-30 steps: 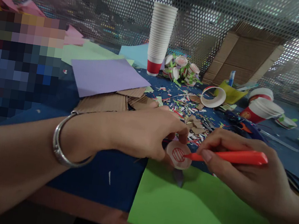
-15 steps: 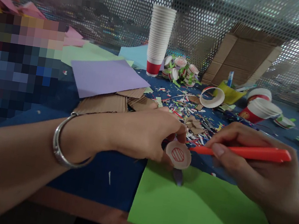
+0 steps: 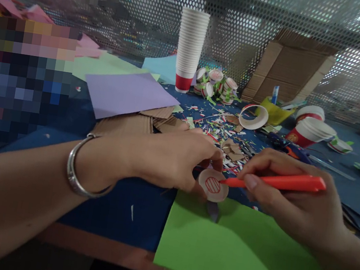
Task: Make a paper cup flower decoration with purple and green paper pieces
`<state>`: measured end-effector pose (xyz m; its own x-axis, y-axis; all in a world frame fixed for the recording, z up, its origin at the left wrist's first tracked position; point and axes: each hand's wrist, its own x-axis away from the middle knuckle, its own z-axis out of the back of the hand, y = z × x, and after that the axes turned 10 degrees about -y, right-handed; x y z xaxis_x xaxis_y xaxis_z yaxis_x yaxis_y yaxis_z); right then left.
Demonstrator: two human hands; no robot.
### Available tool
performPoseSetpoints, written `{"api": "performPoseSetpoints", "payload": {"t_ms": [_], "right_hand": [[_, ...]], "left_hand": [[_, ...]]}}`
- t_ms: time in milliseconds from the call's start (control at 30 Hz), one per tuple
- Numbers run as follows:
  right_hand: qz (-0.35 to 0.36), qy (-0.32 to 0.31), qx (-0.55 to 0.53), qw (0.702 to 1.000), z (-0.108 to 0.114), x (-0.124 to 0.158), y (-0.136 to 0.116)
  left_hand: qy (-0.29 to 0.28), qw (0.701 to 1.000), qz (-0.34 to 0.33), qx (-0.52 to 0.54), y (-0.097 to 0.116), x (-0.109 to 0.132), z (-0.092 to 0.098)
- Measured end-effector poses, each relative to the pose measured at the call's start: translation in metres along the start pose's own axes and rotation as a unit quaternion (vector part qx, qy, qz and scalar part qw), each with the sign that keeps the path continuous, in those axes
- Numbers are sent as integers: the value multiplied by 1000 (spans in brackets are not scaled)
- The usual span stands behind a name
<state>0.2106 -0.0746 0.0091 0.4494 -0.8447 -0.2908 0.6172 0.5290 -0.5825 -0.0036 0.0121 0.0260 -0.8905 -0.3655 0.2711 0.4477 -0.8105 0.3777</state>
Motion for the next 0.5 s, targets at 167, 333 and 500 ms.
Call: {"api": "performPoseSetpoints", "payload": {"t_ms": [167, 333, 500], "right_hand": [[8, -27, -9, 1000, -5, -1, 2], [8, -34, -23, 999, -7, -3, 2], [7, -41, -23, 999, -9, -4, 0]], "left_hand": [[7, 1000, 1, -3, 1, -1, 0], [12, 1000, 0, 8, 0, -1, -2], [7, 1000, -1, 7, -1, -2, -2]]}}
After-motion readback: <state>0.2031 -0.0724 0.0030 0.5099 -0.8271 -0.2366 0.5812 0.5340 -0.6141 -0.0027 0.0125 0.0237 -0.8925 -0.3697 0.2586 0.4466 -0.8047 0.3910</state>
